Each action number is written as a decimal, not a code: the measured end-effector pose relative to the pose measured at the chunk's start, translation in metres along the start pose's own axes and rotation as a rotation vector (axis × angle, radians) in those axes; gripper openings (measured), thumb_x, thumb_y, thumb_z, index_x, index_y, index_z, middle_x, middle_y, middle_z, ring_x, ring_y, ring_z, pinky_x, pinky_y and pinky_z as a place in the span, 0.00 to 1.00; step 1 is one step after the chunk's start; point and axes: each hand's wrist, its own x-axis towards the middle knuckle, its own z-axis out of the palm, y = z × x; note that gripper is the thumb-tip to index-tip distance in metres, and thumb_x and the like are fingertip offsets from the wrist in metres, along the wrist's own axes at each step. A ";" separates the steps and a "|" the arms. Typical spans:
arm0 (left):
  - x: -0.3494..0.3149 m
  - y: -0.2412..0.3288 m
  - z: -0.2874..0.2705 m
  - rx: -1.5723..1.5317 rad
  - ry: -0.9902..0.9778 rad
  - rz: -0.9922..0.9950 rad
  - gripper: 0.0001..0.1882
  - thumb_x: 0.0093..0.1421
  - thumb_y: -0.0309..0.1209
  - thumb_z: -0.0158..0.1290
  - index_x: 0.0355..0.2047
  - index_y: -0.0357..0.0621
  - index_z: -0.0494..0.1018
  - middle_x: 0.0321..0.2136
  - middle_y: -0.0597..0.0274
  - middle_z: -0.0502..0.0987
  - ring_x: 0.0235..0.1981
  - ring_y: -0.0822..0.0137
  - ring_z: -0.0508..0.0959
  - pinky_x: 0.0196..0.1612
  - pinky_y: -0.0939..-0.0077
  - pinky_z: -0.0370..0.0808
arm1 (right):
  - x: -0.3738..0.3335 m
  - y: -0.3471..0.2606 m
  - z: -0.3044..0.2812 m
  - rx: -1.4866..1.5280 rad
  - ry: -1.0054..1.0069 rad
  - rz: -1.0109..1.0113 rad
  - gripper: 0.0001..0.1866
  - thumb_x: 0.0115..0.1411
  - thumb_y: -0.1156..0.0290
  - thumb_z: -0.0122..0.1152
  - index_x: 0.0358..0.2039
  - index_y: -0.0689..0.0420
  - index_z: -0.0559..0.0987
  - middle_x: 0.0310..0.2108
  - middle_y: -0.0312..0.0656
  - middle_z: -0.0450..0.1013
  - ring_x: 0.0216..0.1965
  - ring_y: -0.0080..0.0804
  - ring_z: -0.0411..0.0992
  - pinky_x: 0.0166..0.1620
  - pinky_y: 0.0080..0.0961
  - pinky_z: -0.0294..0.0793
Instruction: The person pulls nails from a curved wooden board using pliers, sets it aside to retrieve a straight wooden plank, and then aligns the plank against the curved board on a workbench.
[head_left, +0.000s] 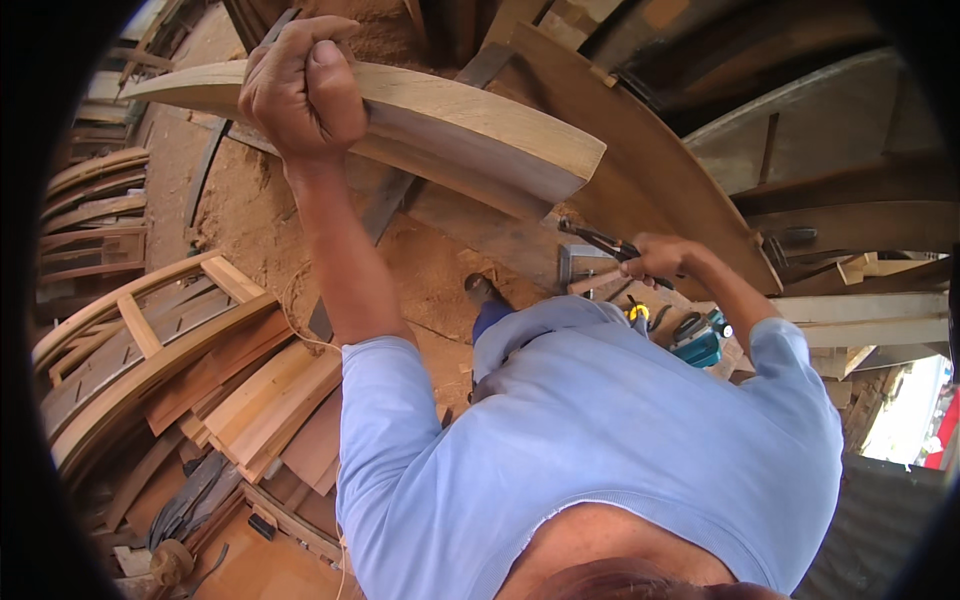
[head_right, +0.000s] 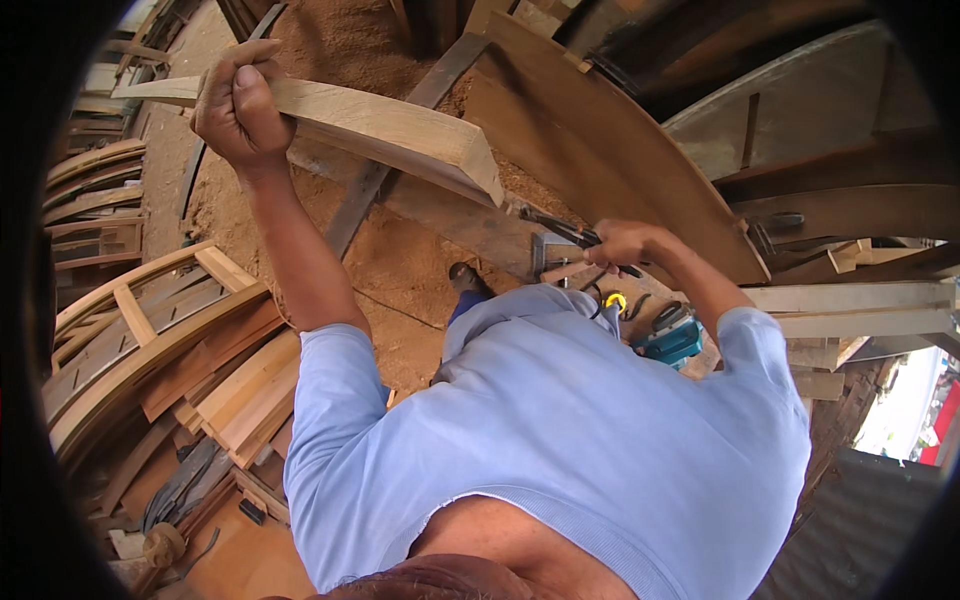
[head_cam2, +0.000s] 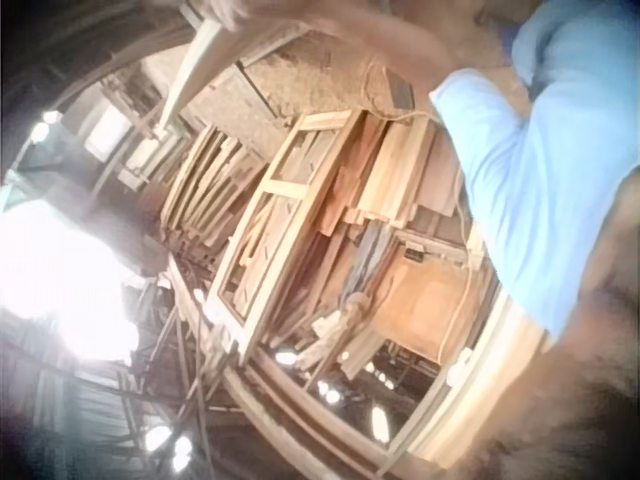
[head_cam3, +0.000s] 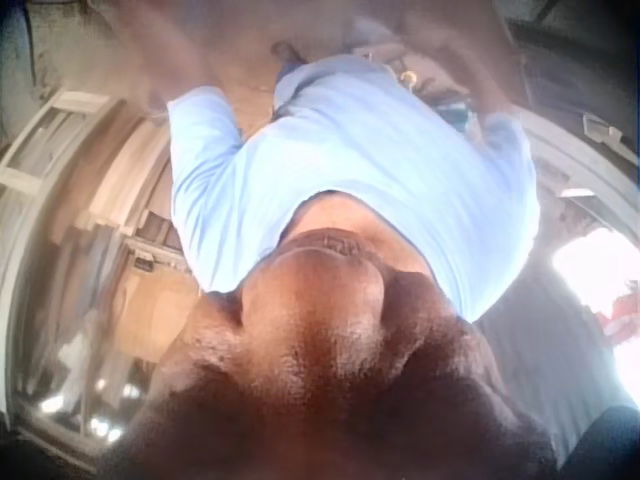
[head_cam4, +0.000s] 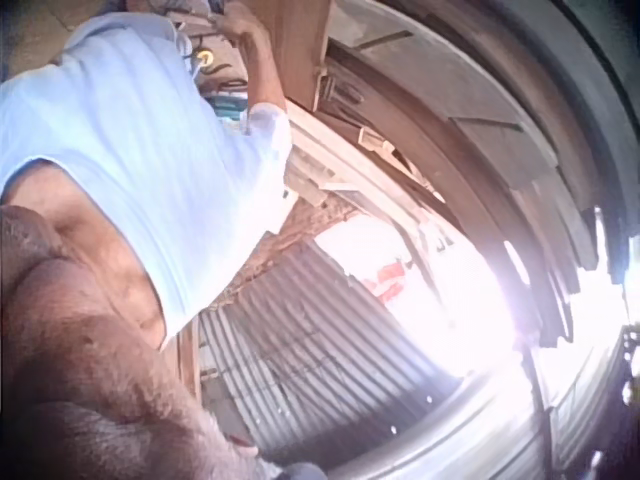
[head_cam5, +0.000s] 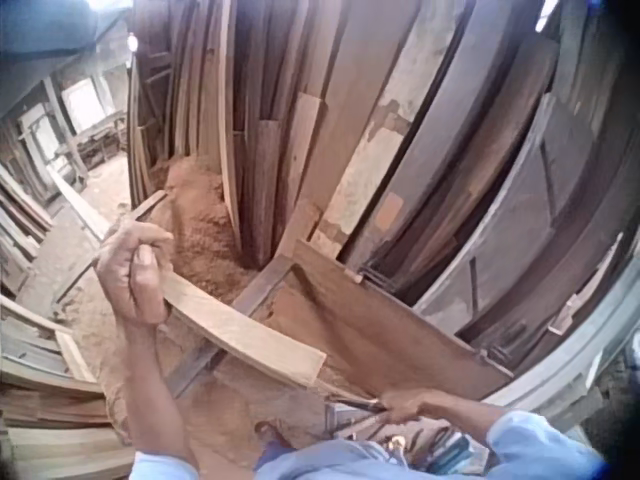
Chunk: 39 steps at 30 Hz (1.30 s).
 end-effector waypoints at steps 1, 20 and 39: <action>0.001 0.000 0.002 -0.004 0.030 0.016 0.13 0.51 0.30 0.45 0.26 0.46 0.81 0.13 0.67 0.73 0.19 0.68 0.75 0.32 0.75 0.71 | 0.007 0.018 0.004 0.018 -0.006 -0.017 0.17 0.61 0.62 0.58 0.31 0.68 0.78 0.24 0.47 0.76 0.26 0.40 0.77 0.34 0.37 0.77; -0.017 0.004 -0.026 -0.073 0.006 -0.143 0.20 0.58 0.37 0.44 0.34 0.32 0.80 0.18 0.58 0.78 0.22 0.71 0.75 0.27 0.79 0.69 | 0.182 0.097 0.117 0.457 -0.138 -0.005 0.07 0.58 0.70 0.59 0.31 0.61 0.76 0.22 0.41 0.73 0.19 0.28 0.70 0.22 0.31 0.71; -0.007 -0.037 -0.007 -0.082 -0.007 -0.165 0.21 0.60 0.35 0.40 0.35 0.29 0.78 0.18 0.53 0.76 0.21 0.65 0.75 0.26 0.74 0.72 | 0.031 0.165 0.178 0.721 1.300 0.376 0.21 0.61 0.59 0.56 0.38 0.70 0.73 0.36 0.70 0.74 0.43 0.68 0.73 0.46 0.52 0.71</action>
